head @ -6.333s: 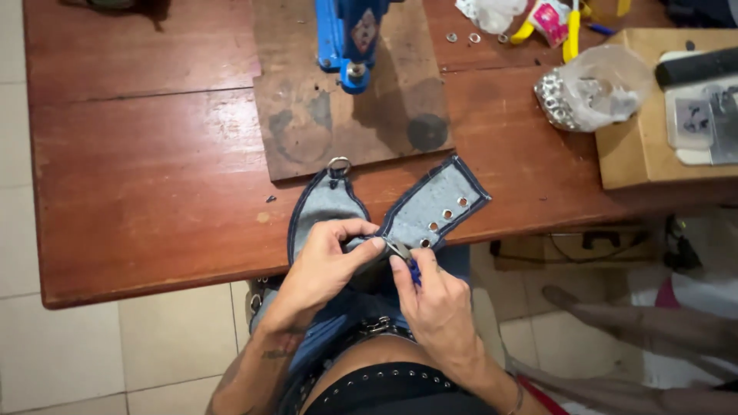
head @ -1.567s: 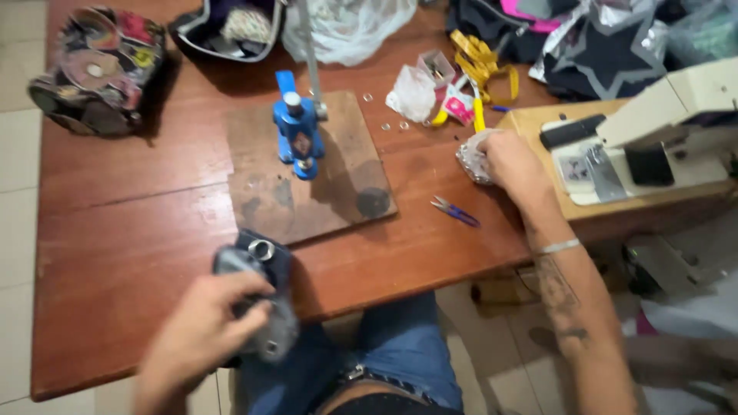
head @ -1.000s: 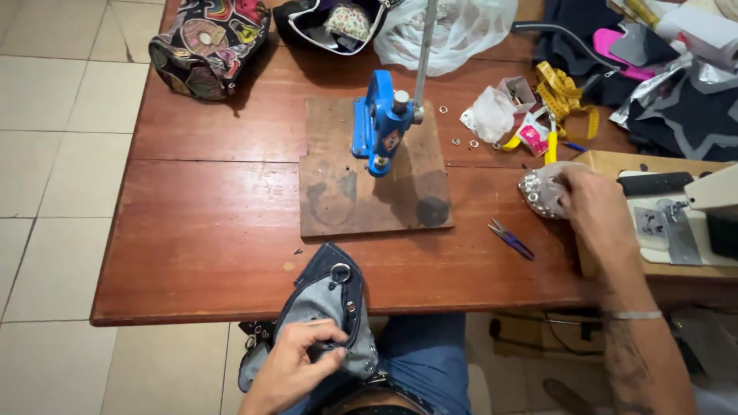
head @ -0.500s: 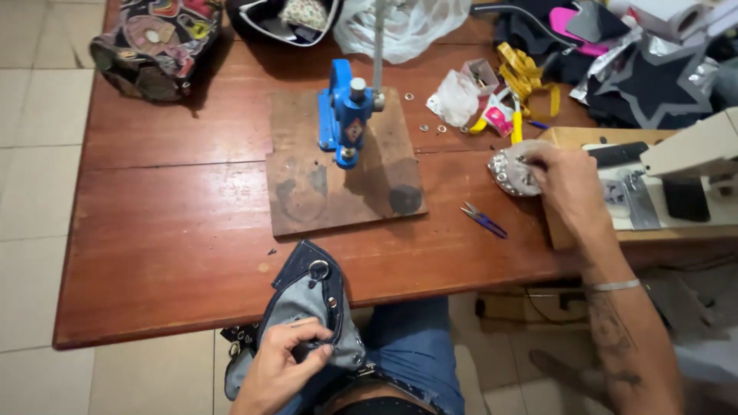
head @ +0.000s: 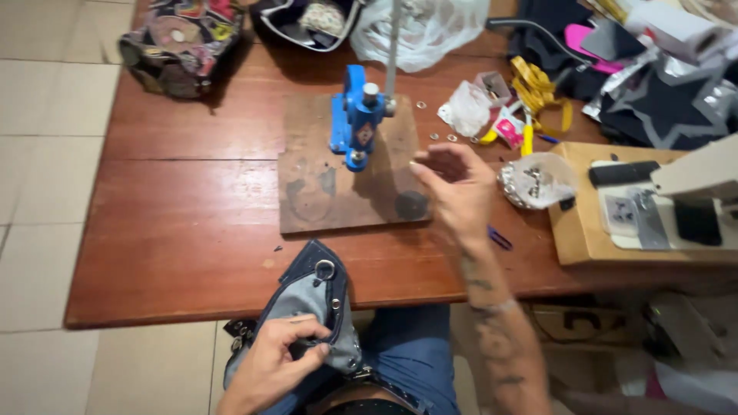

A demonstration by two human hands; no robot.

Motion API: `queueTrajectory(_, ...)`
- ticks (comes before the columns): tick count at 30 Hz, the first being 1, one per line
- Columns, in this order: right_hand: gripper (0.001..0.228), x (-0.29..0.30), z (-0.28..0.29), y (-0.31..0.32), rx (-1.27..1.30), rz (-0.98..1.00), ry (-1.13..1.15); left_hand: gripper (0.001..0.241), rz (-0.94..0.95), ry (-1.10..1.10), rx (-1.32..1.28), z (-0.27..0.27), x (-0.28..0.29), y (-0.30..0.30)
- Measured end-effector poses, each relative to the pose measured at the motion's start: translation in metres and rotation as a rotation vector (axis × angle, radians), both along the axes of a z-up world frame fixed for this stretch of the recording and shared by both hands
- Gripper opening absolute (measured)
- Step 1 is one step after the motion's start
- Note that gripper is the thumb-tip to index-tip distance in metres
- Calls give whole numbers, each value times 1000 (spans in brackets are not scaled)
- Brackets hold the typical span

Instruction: Attaching metal grommets to a denim garment using a manual hand press

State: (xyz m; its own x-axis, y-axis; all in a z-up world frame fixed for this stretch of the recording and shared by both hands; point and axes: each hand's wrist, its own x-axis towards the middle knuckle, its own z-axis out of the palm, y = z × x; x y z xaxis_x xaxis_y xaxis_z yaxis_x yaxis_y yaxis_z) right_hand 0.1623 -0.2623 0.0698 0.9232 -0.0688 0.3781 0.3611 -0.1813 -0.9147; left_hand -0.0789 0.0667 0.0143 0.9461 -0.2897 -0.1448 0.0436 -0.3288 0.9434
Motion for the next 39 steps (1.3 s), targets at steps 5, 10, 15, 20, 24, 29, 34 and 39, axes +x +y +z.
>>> queueTrajectory(5,59,25,-29,72,259,51,79,14,36,-124,-76,7,-18,6)
queueTrajectory(10,59,29,-14,84,223,96,178,16,63,-124,-90,8,-23,20)
queueTrajectory(15,64,-8,9,58,-78,131,78,14,3,-215,-11,42,-1,29)
queueTrajectory(20,86,-84,67,52,-319,1118,-22,17,-382,-436,2,115,52,21)
queueTrajectory(24,25,-100,26,42,-244,980,76,24,-442,-425,-87,159,100,33)
queueTrajectory(29,18,-90,51,23,-180,761,396,61,144,-390,-18,86,104,38)
queueTrajectory(34,18,-70,49,25,-171,861,512,84,368,-75,18,4,53,10)
queueTrajectory(39,14,-52,51,37,-181,966,586,115,468,-398,-12,54,40,-21)
